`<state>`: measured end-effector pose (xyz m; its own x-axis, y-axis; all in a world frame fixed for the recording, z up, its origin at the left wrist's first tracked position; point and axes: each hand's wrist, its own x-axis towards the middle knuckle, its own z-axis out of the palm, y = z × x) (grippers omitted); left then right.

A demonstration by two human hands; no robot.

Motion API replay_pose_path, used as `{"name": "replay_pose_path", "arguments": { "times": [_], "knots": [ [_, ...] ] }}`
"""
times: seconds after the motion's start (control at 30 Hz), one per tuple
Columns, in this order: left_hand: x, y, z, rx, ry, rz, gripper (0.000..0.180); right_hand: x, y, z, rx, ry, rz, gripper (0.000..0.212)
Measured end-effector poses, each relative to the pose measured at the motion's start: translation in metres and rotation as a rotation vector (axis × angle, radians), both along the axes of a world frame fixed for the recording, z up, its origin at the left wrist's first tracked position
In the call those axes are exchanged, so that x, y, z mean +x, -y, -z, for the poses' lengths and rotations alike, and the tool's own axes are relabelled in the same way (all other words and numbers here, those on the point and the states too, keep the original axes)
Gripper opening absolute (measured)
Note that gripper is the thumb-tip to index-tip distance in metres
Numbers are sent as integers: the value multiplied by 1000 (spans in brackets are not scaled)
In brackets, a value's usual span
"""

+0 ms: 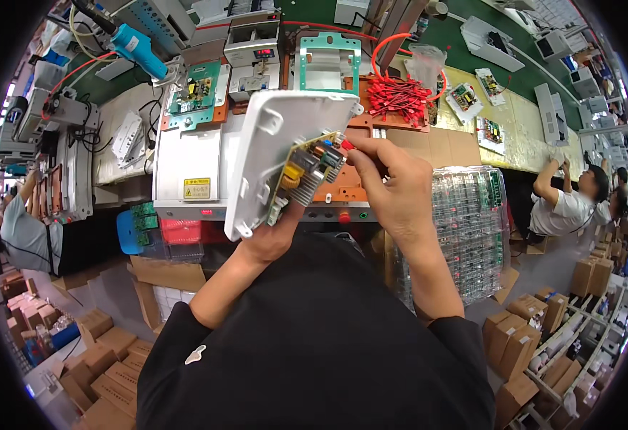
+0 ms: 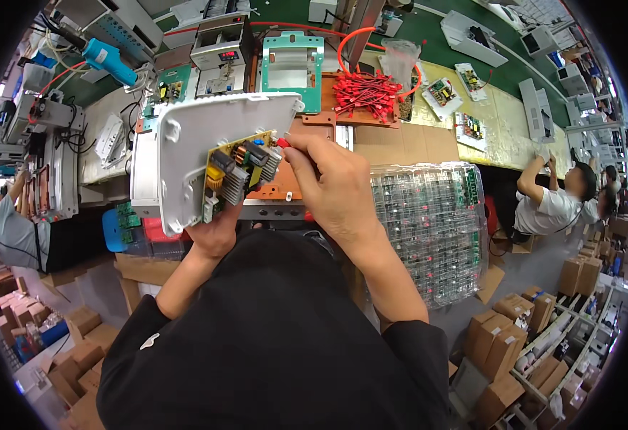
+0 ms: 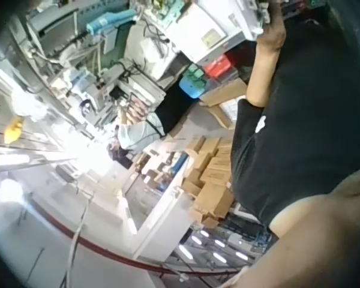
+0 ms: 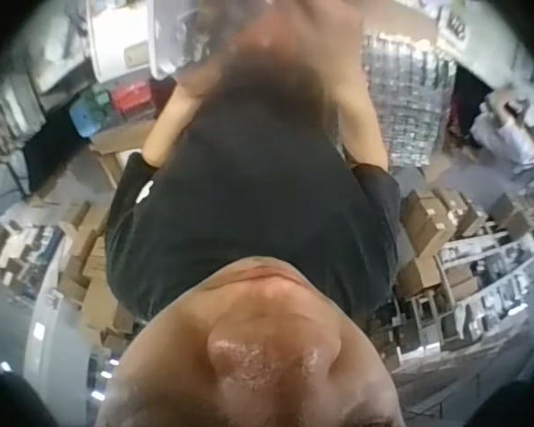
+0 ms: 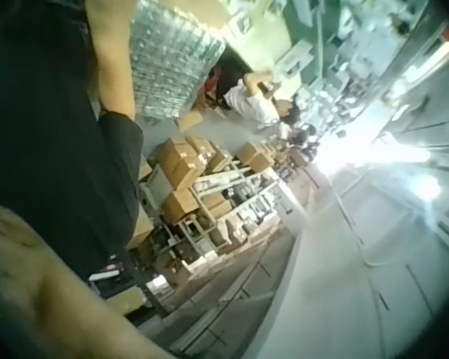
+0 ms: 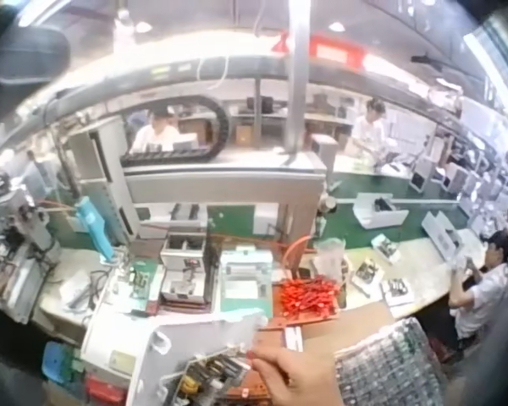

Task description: The recorder is testing printed circuit boards (PCBs) by inserting them into a testing fixture and then sorting them into bins based on results.

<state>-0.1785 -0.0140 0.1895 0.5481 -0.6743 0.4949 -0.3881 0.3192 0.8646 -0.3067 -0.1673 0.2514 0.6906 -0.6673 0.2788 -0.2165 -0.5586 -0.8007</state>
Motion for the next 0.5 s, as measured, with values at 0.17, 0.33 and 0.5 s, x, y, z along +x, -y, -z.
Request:
{"name": "replay_pose_path", "arguments": {
  "times": [0.17, 0.33, 0.5],
  "knots": [
    [6, -6, 6, 84, 430, -125, 39, 5, -6, 10, -262, 147, 83, 15],
    [35, -27, 45, 197, 436, -159, 41, 19, -10, 27, -351, 184, -67, 29],
    [57, -30, 46, 53, -211, 201, 52, 40, -28, 56, -201, 124, -23, 14]
  ]
}}
